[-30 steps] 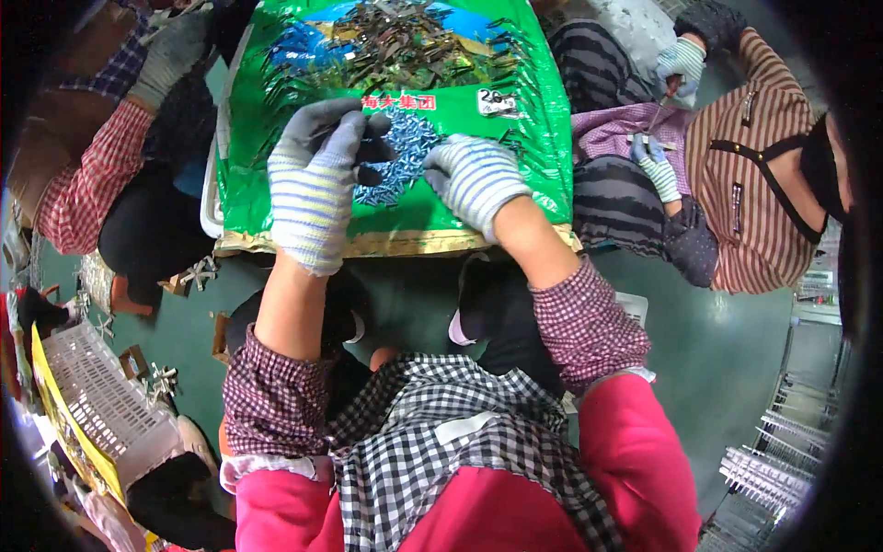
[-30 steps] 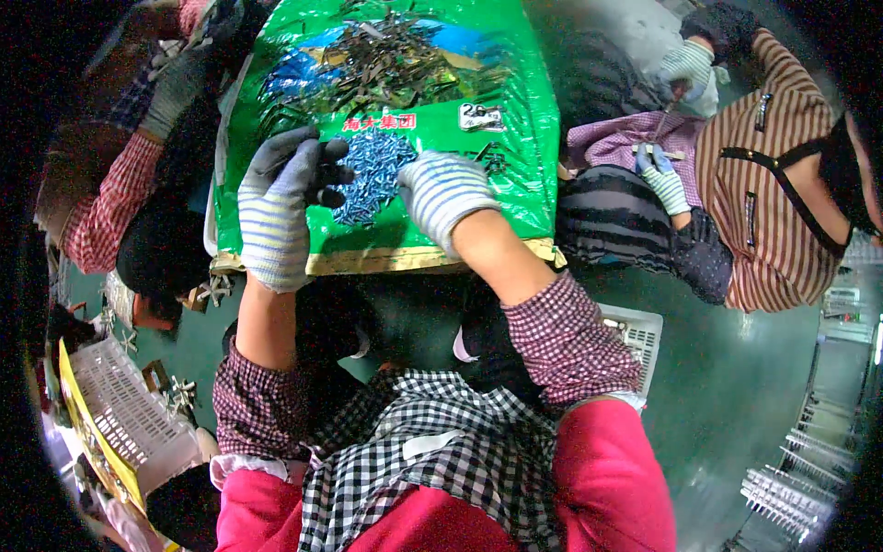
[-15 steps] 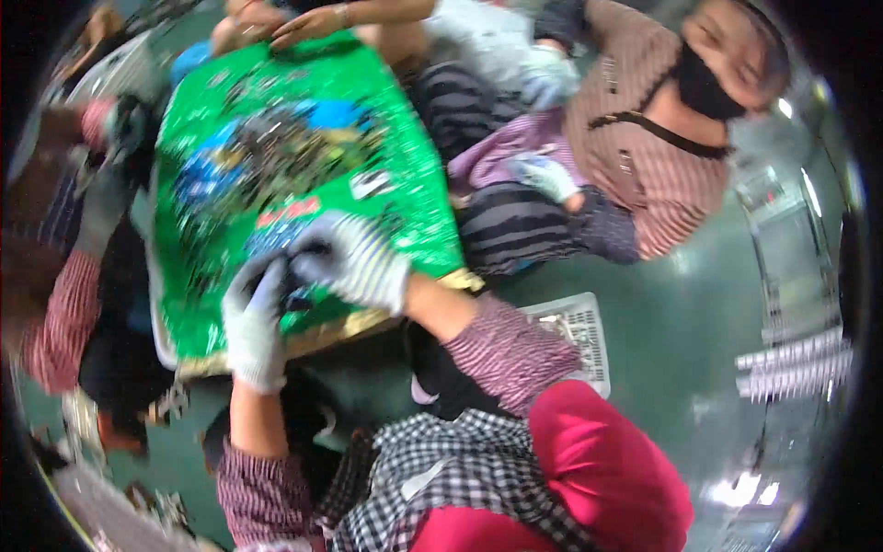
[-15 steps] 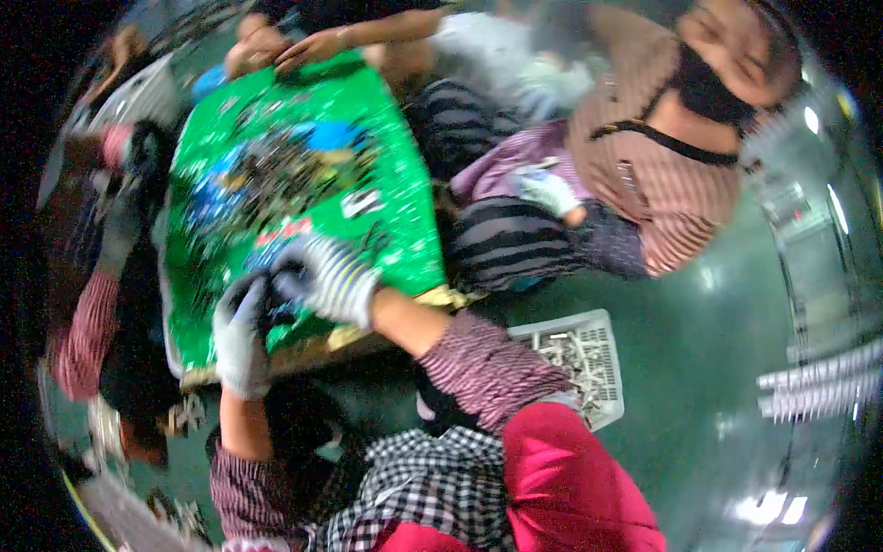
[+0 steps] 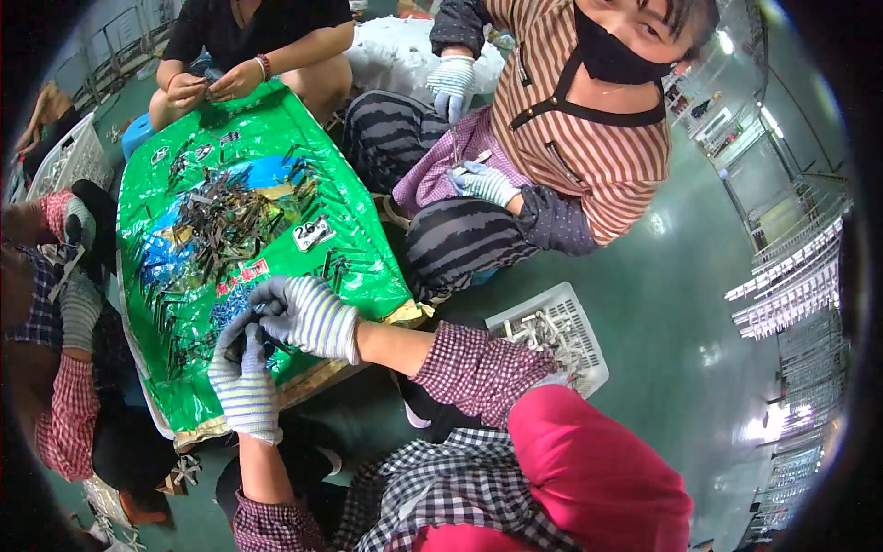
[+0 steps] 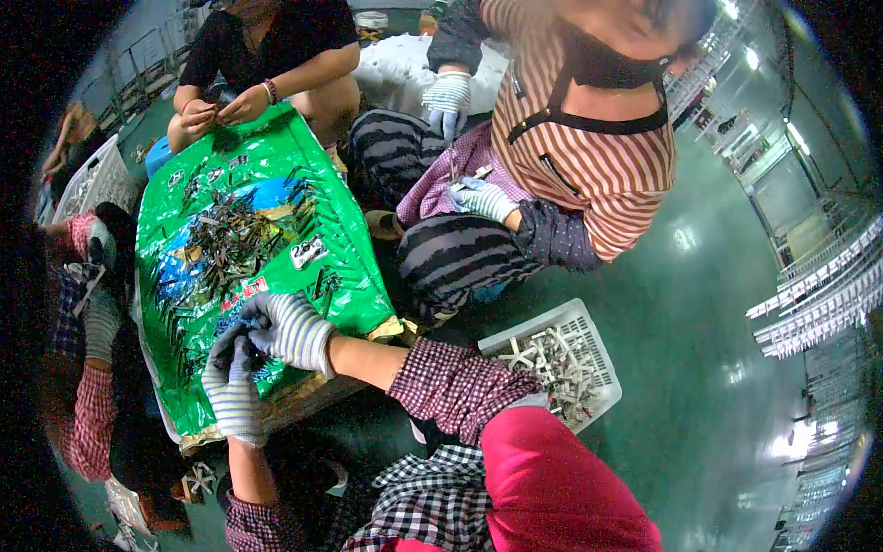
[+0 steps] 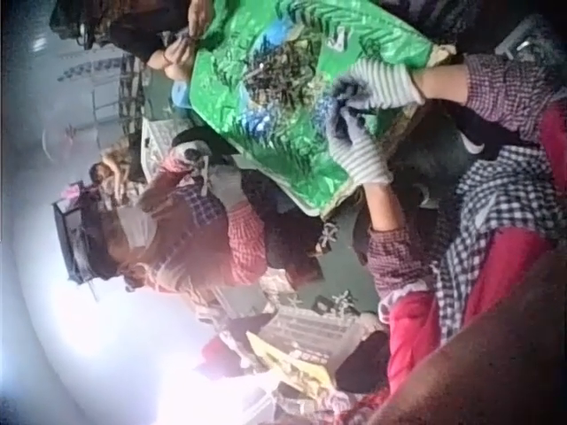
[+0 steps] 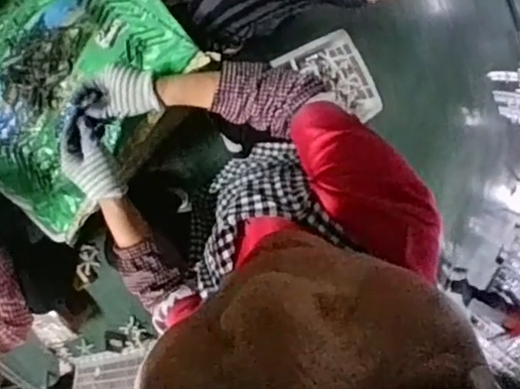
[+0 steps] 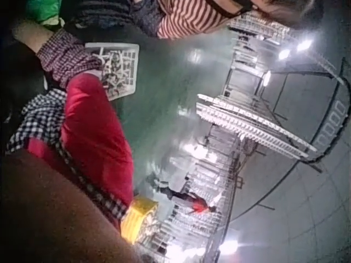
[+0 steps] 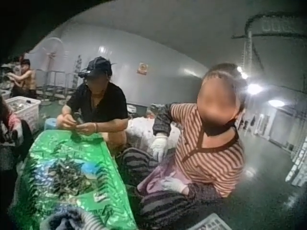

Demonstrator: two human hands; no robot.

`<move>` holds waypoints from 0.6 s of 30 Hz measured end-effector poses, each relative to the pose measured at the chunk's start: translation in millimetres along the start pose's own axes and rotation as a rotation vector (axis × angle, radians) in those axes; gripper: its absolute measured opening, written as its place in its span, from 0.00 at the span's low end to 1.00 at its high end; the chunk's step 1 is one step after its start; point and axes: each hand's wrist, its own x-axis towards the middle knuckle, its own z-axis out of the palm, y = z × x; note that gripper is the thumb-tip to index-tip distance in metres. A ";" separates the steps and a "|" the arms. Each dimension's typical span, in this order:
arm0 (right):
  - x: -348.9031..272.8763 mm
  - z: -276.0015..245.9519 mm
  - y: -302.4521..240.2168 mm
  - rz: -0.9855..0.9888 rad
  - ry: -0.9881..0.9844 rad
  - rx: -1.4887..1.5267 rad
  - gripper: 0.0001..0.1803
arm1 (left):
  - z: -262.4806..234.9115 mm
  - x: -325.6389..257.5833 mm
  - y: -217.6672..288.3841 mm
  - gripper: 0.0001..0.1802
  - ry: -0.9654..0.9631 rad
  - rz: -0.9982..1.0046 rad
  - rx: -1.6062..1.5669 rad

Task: The person sorts small plastic parts and metal parts by hand, inspecting them on a floor-level workspace and placing them into a sorting tray.

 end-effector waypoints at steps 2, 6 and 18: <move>1.5 -2.8 -2.9 -0.001 -0.030 0.121 0.20 | 9.1 2.3 1.5 0.12 0.014 0.093 -0.033; 0.7 -12.6 -12.1 -0.413 0.098 -0.294 0.16 | 12.6 12.7 -1.3 0.12 0.077 0.151 -0.034; -8.9 -31.4 -25.7 -0.428 0.209 -0.251 0.08 | 45.0 0.8 33.4 0.11 0.039 -0.006 -0.214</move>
